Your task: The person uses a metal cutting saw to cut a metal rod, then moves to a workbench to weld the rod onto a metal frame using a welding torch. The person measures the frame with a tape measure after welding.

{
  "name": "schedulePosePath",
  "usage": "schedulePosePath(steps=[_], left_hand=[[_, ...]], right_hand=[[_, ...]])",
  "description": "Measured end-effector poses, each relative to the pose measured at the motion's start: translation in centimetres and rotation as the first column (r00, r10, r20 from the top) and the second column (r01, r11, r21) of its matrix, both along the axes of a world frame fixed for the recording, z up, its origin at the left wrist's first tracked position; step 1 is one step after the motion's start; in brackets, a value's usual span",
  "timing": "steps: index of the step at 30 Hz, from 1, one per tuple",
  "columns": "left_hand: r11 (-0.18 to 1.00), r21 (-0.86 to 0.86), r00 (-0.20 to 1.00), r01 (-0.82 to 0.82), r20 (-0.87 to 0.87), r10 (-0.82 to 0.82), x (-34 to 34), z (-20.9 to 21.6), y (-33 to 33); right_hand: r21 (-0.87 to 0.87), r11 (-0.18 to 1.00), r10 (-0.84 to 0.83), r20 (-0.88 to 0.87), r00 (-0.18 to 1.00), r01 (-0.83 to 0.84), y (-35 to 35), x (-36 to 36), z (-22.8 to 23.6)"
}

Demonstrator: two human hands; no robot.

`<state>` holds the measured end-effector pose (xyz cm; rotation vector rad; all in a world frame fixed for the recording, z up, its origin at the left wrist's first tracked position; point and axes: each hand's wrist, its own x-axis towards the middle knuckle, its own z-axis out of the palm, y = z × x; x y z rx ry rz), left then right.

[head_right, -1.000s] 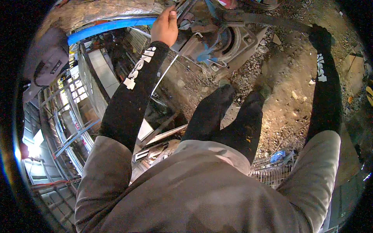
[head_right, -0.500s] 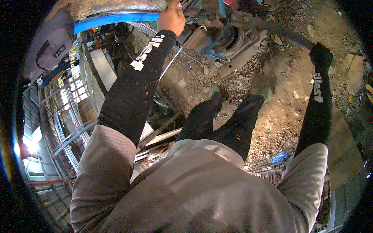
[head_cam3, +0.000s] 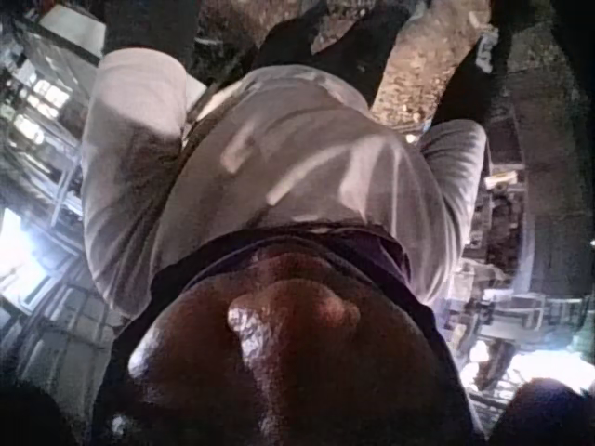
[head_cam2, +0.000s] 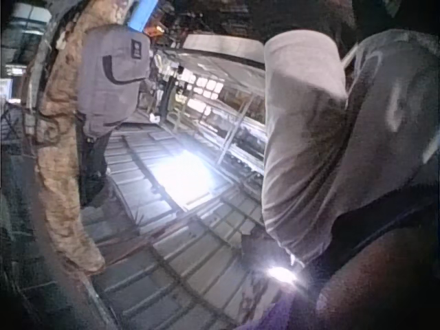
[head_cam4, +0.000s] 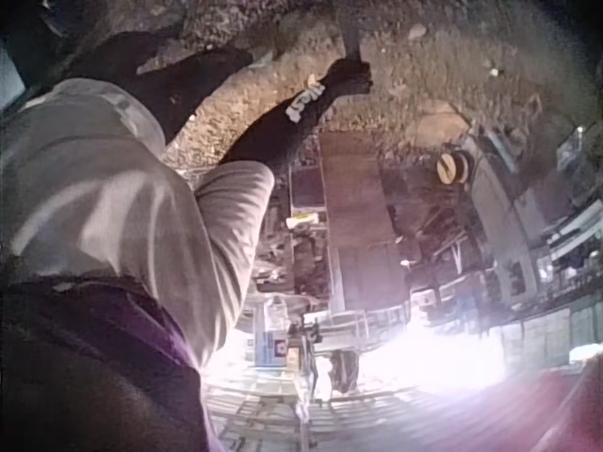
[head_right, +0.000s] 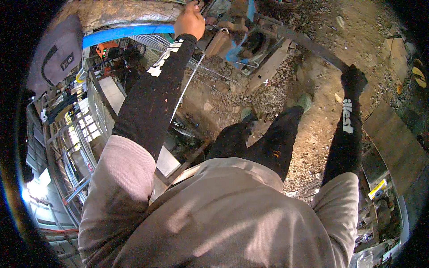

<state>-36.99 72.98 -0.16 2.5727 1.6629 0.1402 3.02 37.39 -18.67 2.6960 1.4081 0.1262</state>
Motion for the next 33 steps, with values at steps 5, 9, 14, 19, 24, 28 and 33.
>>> schedulePosePath(steps=[5, 9, 14, 19, 24, 28, 33], left_hand=[[0.992, -0.123, 0.999, -0.019, -0.049, 0.013, 0.2, 0.7, -0.1], [0.995, -0.097, 1.0, 0.019, 0.008, -0.018, 0.4, 0.4, 0.2], [0.988, -0.082, 0.987, 0.129, 0.103, -0.121, 0.7, 1.0, 0.0], [0.984, -0.062, 0.985, 0.169, 0.045, -0.166, 1.0, 0.9, 0.1], [0.919, 0.249, 0.898, 0.306, 0.246, -0.365, 0.9, -1.0, 0.5], [0.964, -0.027, 0.955, 0.264, 0.144, -0.258, 1.6, -1.7, 1.2], [0.941, 0.133, 0.91, 0.311, 0.243, -0.335, 1.5, -3.0, 1.5]], right_hand=[[0.041, 0.994, -0.098, -0.061, 0.993, 0.101, -3.5, -4.0, -0.2], [-0.024, 0.973, -0.231, -0.118, 0.966, 0.23, -5.7, -6.8, -0.4], [-0.121, 0.929, -0.368, -0.185, 0.911, 0.351, -7.8, -10.5, -0.3], [-0.059, 0.918, -0.397, -0.096, 0.913, 0.393, -9.8, -14.3, -1.3], [-0.084, 0.905, -0.423, -0.097, 0.901, 0.416, -11.6, -18.2, -1.6], [-0.136, 0.853, -0.519, -0.101, 0.849, 0.505, -12.0, -21.7, -1.1], [-0.121, 0.823, -0.566, -0.091, 0.819, 0.555, -12.5, -25.8, -0.9]])
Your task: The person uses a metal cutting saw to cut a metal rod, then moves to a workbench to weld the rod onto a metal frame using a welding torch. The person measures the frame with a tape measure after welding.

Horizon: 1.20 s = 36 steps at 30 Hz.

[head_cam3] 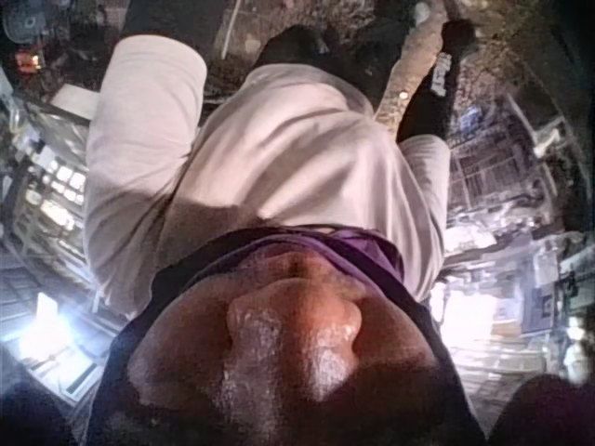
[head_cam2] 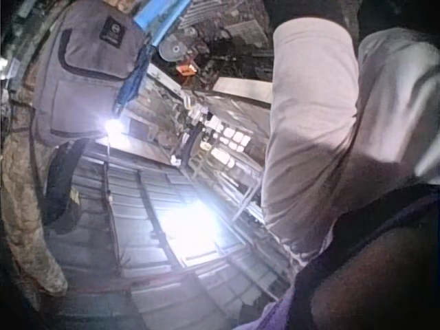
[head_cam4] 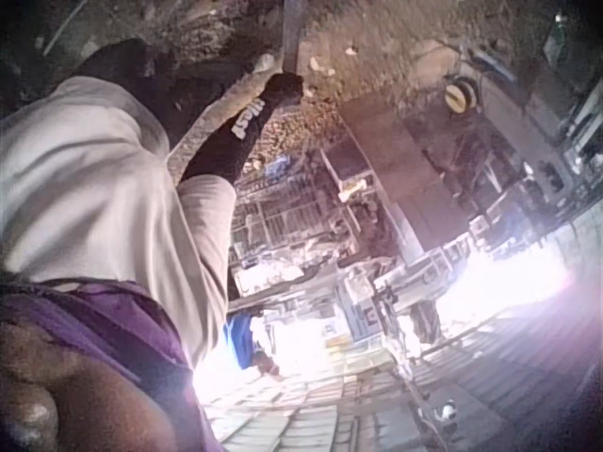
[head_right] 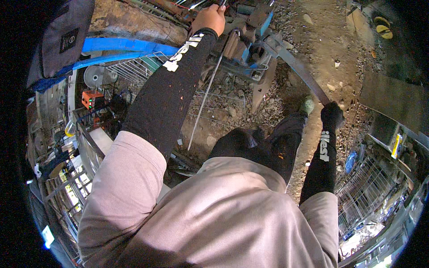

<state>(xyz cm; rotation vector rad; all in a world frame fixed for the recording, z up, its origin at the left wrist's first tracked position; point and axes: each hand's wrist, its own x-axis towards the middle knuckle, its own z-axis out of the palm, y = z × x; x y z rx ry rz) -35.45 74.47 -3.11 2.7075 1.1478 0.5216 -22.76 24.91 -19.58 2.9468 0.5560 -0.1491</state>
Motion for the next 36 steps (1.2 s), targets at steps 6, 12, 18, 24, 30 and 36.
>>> schedulePosePath(steps=[6, 12, 18, 24, 30, 36], left_hand=[[0.999, -0.053, 1.0, -0.012, -0.006, 0.011, 0.2, 0.4, -0.2], [0.97, -0.223, 0.972, -0.099, -0.232, 0.046, 0.6, 3.3, -1.2], [0.98, -0.182, 0.98, -0.077, -0.195, 0.041, 0.7, 3.0, -1.1], [0.999, -0.04, 0.999, -0.021, -0.048, 0.02, 0.1, 0.6, -0.7], [0.989, -0.112, 0.992, -0.097, -0.089, 0.088, 0.1, 0.4, -0.6], [0.92, -0.249, 0.952, -0.304, -0.115, 0.283, -0.2, 0.9, -0.9]], right_hand=[[0.041, 0.998, -0.042, -0.007, 0.999, 0.043, -0.8, -2.9, -0.3], [0.069, 0.987, -0.139, -0.061, 0.988, 0.143, -1.2, -5.1, -0.7], [0.019, 0.987, -0.154, -0.094, 0.984, 0.157, -0.8, -7.1, -0.2], [0.03, 0.991, -0.127, -0.066, 0.99, 0.129, -0.3, -8.5, 1.3], [-0.058, 0.992, -0.12, -0.171, 0.978, 0.112, -0.4, -6.6, 1.3], [0.125, 0.988, 0.117, -0.207, 0.971, -0.092, -1.4, -0.1, 1.2]])
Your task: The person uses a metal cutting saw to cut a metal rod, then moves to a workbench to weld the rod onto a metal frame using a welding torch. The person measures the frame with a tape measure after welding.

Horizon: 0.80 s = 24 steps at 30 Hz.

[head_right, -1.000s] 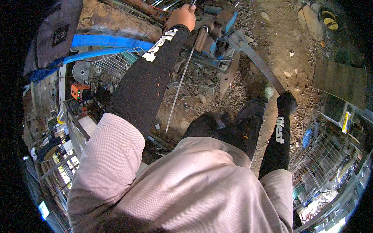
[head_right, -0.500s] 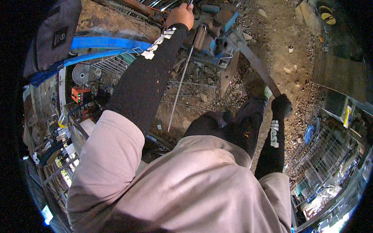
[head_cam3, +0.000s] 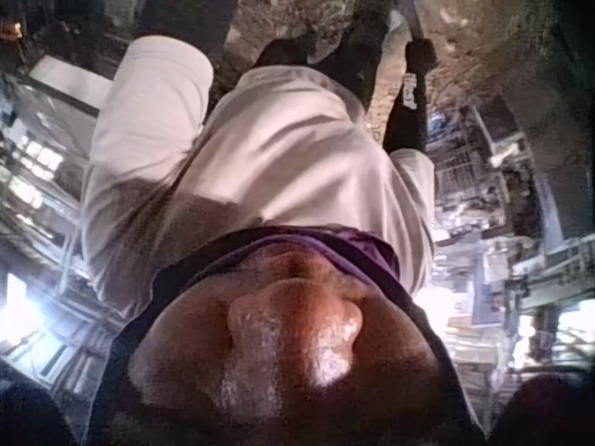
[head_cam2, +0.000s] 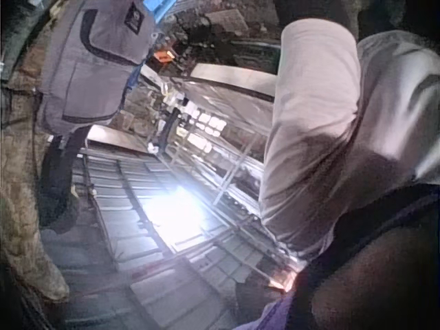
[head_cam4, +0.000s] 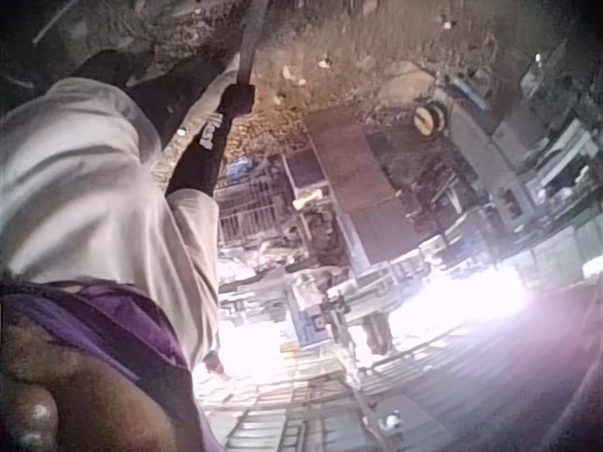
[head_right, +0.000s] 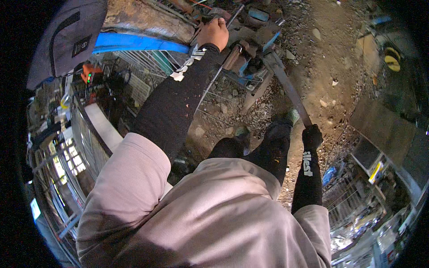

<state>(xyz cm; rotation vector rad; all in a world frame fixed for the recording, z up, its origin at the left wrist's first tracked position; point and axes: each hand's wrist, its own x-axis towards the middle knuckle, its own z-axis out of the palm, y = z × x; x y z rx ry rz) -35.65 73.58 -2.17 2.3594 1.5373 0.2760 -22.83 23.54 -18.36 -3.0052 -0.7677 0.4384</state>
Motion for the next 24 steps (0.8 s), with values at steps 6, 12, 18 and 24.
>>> schedulePosePath(steps=[6, 12, 18, 24], left_hand=[[0.992, -0.002, 0.991, -0.129, 0.038, 0.129, -0.4, -0.5, -0.3], [0.994, 0.052, 0.995, -0.092, 0.028, 0.091, -0.9, -0.4, -0.9], [0.987, 0.053, 0.987, -0.152, -0.042, 0.154, -0.9, 0.2, -1.5], [0.982, 0.127, 0.988, -0.137, -0.053, 0.145, -1.0, -0.6, -1.3]], right_hand=[[-0.068, 0.988, 0.113, -0.282, 0.953, -0.137, -0.7, 6.2, -2.3], [0.017, 0.878, 0.306, -0.788, 0.534, -0.478, 1.3, 15.5, -4.4], [-0.029, 0.713, 0.234, -0.932, 0.276, -0.701, 10.2, 22.7, -2.9], [-0.085, 0.577, 0.102, -0.979, 0.175, -0.813, 18.2, 26.0, -1.4]])
